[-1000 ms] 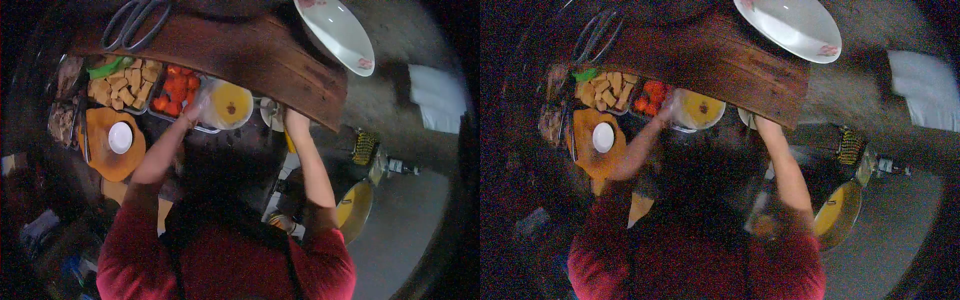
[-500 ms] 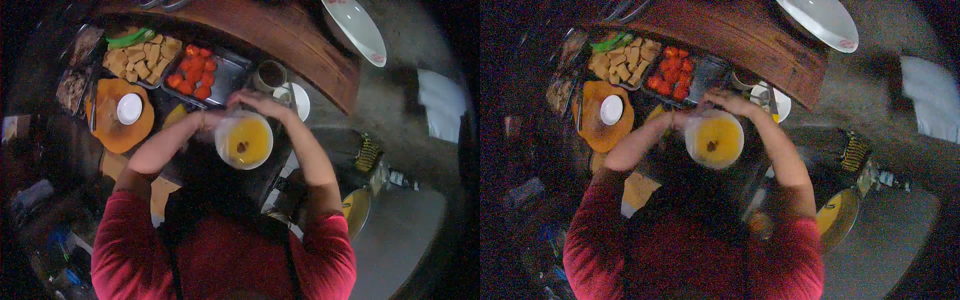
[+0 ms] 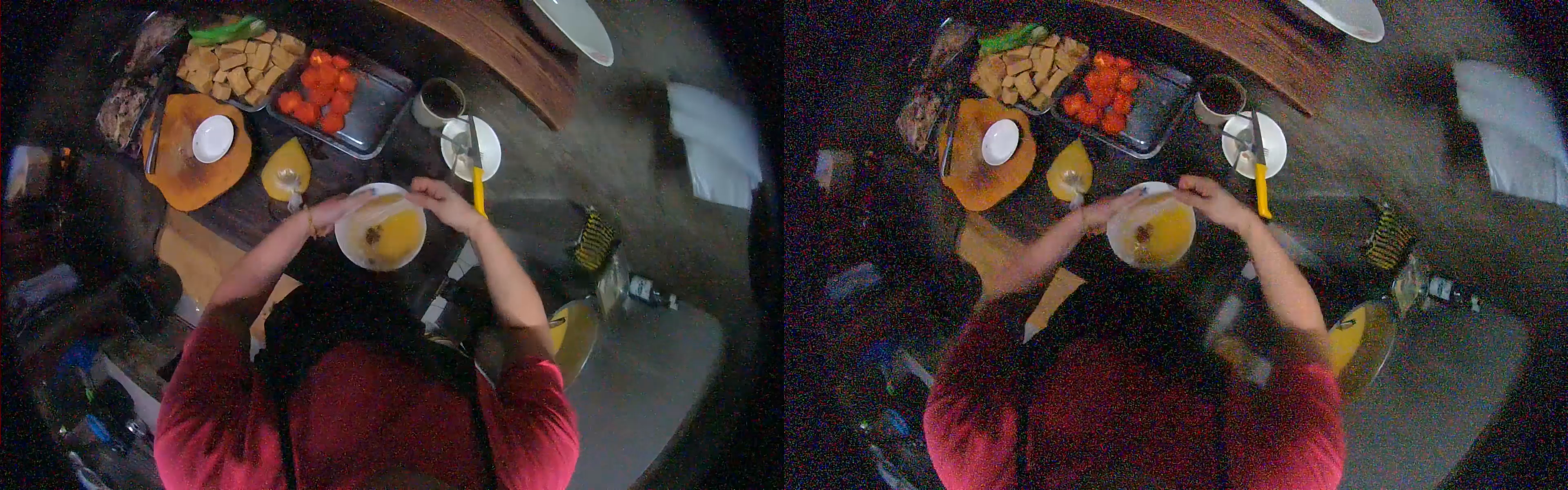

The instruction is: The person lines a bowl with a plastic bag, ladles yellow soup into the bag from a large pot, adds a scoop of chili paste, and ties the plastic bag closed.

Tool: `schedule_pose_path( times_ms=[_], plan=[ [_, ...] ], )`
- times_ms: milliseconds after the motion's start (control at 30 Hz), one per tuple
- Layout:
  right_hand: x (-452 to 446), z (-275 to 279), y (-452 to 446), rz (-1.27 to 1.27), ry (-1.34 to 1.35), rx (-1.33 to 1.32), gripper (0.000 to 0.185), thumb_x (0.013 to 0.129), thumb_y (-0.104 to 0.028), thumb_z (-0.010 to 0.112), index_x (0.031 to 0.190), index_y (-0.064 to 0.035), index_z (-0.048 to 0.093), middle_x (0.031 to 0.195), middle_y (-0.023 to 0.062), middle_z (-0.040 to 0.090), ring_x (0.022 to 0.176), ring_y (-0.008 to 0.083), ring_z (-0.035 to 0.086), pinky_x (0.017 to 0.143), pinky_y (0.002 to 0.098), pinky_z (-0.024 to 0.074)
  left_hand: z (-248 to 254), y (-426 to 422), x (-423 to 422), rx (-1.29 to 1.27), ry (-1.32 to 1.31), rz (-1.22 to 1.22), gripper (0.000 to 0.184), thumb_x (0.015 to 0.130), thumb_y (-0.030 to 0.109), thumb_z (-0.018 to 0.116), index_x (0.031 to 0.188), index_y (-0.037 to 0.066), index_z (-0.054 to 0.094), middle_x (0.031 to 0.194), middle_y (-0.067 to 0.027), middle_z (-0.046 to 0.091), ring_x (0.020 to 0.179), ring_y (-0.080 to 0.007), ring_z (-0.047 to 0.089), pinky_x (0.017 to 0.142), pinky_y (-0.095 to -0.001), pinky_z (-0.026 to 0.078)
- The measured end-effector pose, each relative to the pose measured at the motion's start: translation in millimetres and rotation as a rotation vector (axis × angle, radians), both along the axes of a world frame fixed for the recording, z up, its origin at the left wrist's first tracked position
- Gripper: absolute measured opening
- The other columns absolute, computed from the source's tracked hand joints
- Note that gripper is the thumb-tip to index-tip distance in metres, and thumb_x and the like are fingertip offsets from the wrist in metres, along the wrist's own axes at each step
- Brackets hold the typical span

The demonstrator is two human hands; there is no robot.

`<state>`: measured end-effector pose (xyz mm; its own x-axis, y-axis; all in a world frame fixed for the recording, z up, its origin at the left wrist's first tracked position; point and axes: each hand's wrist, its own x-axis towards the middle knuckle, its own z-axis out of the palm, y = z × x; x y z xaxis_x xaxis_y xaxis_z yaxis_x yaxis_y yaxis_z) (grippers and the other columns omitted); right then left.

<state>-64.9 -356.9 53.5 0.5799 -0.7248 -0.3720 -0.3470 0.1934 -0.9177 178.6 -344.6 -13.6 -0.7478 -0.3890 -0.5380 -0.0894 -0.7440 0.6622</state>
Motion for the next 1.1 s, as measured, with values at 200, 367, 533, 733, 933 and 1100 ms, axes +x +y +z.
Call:
schedule_pose_path(
  times_ms=[200,367,533,733,933,1100],
  plan=[
    [9.2,-18.3,52.9,-0.122,0.157,-0.222,0.016,0.084,-0.017,0.052,0.08,-0.0016,0.05,0.073,0.0059,0.048,0.07,0.0131,0.045,0.065,0.0266,0.0387,-58.1,28.4,8.8,0.08,-0.015,0.253,0.075,0.079,0.065,0.029,0.126,0.007,0.036,0.118,-0.0114,0.048,0.1,-0.0208,0.053,0.084,-0.0322,0.043],
    [37.8,-31.9,56.4,-0.347,0.13,-0.344,0.017,0.084,-0.019,0.054,0.075,-0.0052,0.047,0.06,-0.001,0.041,0.055,0.0065,0.04,0.048,0.0229,0.0335,-166.0,20.6,30.3,-0.396,-0.63,-0.026,0.054,0.087,0.048,0.03,0.13,0.016,0.031,0.111,-0.0191,0.051,0.091,-0.0254,0.058,0.075,-0.0344,0.047],
    [44.1,-32.8,27.1,-0.521,0.173,-0.339,0.023,0.082,-0.022,0.056,0.069,-0.0062,0.048,0.055,-0.0017,0.043,0.048,0.006,0.038,0.043,0.0229,0.0318,-68.5,13.0,20.3,-0.899,-0.863,-0.052,0.049,0.081,0.03,0.045,0.128,0.026,0.033,0.105,-0.0236,0.049,0.094,-0.0388,0.051,0.082,-0.0388,0.042],
    [47.6,-47.7,13.9,-0.598,0.162,-0.253,0.022,0.08,-0.021,0.059,0.067,-0.0065,0.049,0.057,-0.002,0.045,0.053,0.0064,0.041,0.048,0.0223,0.0341,-8.8,65.1,-24.0,-1.536,-0.551,0.344,0.075,0.068,0.028,0.066,0.125,-0.002,0.028,0.111,-0.0218,0.043,0.099,-0.0399,0.045,0.083,-0.0418,0.039],
    [74.4,-6.8,30.0,-0.429,0.244,-0.362,0.026,0.077,-0.028,0.058,0.076,-0.0028,0.053,0.065,0.0124,0.055,0.062,0.0264,0.054,0.063,0.0337,0.044,34.5,56.7,-30.8,-1.301,-0.553,0.53,0.039,0.075,0.009,0.053,0.113,0.004,0.044,0.096,-0.0196,0.05,0.087,-0.0379,0.05,0.076,-0.0397,0.043],
    [59.5,23.1,45.5,-0.285,0.355,-0.777,0.031,0.071,-0.011,0.062,0.1,-0.0032,0.054,0.108,0.0174,0.051,0.107,0.0312,0.045,0.087,0.0371,0.037,55.0,48.0,-9.7,-1.313,-0.515,0.515,0.022,0.077,0.01,0.049,0.097,0.002,0.053,0.09,-0.019,0.053,0.082,-0.0359,0.052,0.071,-0.0392,0.044]
  ],
)
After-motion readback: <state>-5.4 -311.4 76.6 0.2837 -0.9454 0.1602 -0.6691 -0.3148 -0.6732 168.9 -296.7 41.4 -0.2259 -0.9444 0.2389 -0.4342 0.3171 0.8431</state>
